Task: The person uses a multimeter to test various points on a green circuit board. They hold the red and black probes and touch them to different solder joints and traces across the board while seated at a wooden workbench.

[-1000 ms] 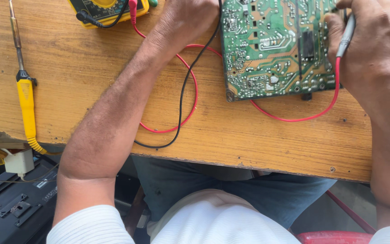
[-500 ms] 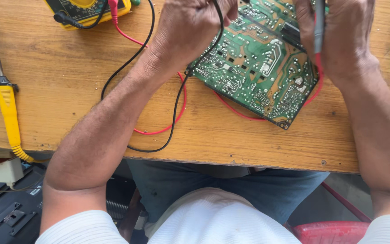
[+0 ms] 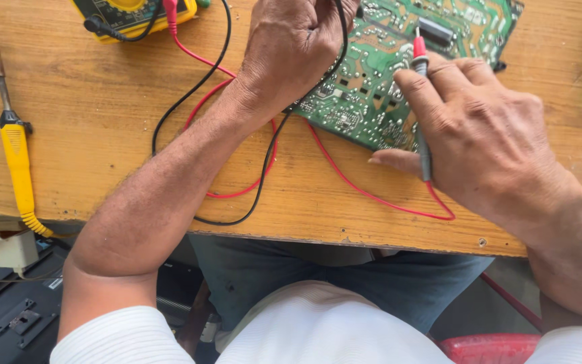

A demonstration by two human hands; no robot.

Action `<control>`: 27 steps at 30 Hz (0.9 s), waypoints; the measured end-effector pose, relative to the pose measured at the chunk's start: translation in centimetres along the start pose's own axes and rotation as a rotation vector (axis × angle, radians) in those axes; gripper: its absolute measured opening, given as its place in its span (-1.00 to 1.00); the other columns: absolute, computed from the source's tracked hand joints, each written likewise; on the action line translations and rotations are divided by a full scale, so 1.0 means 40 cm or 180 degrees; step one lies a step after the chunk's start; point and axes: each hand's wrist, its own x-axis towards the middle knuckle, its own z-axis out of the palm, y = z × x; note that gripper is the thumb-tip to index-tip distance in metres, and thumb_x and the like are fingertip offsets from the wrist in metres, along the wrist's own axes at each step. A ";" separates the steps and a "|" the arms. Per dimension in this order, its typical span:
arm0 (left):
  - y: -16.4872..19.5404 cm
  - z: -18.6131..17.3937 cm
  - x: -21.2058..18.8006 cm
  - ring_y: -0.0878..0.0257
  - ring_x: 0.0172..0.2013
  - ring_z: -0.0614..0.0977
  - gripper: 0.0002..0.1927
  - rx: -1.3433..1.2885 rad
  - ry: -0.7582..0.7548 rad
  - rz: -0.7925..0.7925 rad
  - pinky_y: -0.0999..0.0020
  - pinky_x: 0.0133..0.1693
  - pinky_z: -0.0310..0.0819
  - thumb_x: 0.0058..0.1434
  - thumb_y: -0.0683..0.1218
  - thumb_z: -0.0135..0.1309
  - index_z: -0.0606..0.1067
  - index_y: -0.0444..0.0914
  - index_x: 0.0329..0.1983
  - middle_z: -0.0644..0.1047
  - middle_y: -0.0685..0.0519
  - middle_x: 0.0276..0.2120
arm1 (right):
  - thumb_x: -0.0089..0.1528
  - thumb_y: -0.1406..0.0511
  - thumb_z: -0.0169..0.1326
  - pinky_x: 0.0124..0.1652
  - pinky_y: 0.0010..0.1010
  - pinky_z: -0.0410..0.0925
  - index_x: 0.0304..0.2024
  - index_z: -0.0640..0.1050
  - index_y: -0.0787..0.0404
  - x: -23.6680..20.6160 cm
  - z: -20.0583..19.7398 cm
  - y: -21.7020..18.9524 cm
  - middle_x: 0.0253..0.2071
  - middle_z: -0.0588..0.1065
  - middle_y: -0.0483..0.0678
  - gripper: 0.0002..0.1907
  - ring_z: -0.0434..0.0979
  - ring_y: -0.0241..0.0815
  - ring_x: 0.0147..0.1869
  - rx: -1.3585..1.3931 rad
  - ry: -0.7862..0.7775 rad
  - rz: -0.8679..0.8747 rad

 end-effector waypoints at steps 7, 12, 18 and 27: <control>0.005 0.003 0.001 0.27 -0.49 0.63 -0.81 0.0303 0.0226 -0.0015 0.28 -0.41 0.45 0.49 -0.08 0.12 0.50 -0.24 -0.25 0.57 0.07 -0.52 | 0.15 -0.08 0.27 0.04 -0.06 0.46 0.31 0.45 0.18 0.036 0.036 0.078 0.21 0.49 0.14 -0.21 0.46 0.13 0.29 -0.0094 0.0219 -0.0128; 0.005 0.020 -0.003 0.32 -0.31 0.73 -0.83 -0.0163 0.0303 0.0365 0.38 -0.23 0.61 0.57 -0.04 0.13 0.49 -0.23 -0.09 0.62 0.10 -0.34 | 0.31 0.11 0.24 0.06 -0.15 0.48 0.29 0.45 0.20 0.059 0.060 0.143 0.11 0.55 0.14 -0.42 0.54 0.05 0.18 0.0822 0.0807 -0.0503; 0.015 0.015 0.003 0.33 -0.37 0.69 -0.93 -0.0567 0.0054 0.0002 0.42 -0.32 0.56 0.49 -0.15 0.12 0.56 -0.26 -0.11 0.63 0.10 -0.37 | 0.61 0.07 -0.04 0.07 -0.45 0.52 0.38 0.38 0.21 0.071 0.155 0.150 0.11 0.56 0.00 -0.56 0.61 -0.24 0.18 0.4175 0.1647 -0.0390; -0.012 0.020 0.005 0.30 -0.22 0.67 -0.96 0.0084 0.0136 0.0727 0.33 -0.08 0.55 0.46 -0.18 0.19 0.59 -0.24 -0.08 0.64 0.08 -0.22 | 0.62 0.22 0.00 -0.12 -0.50 0.55 0.19 0.52 0.43 0.113 0.234 0.162 -0.05 0.59 0.07 -0.66 0.65 -0.26 -0.05 0.4433 0.1873 -0.0045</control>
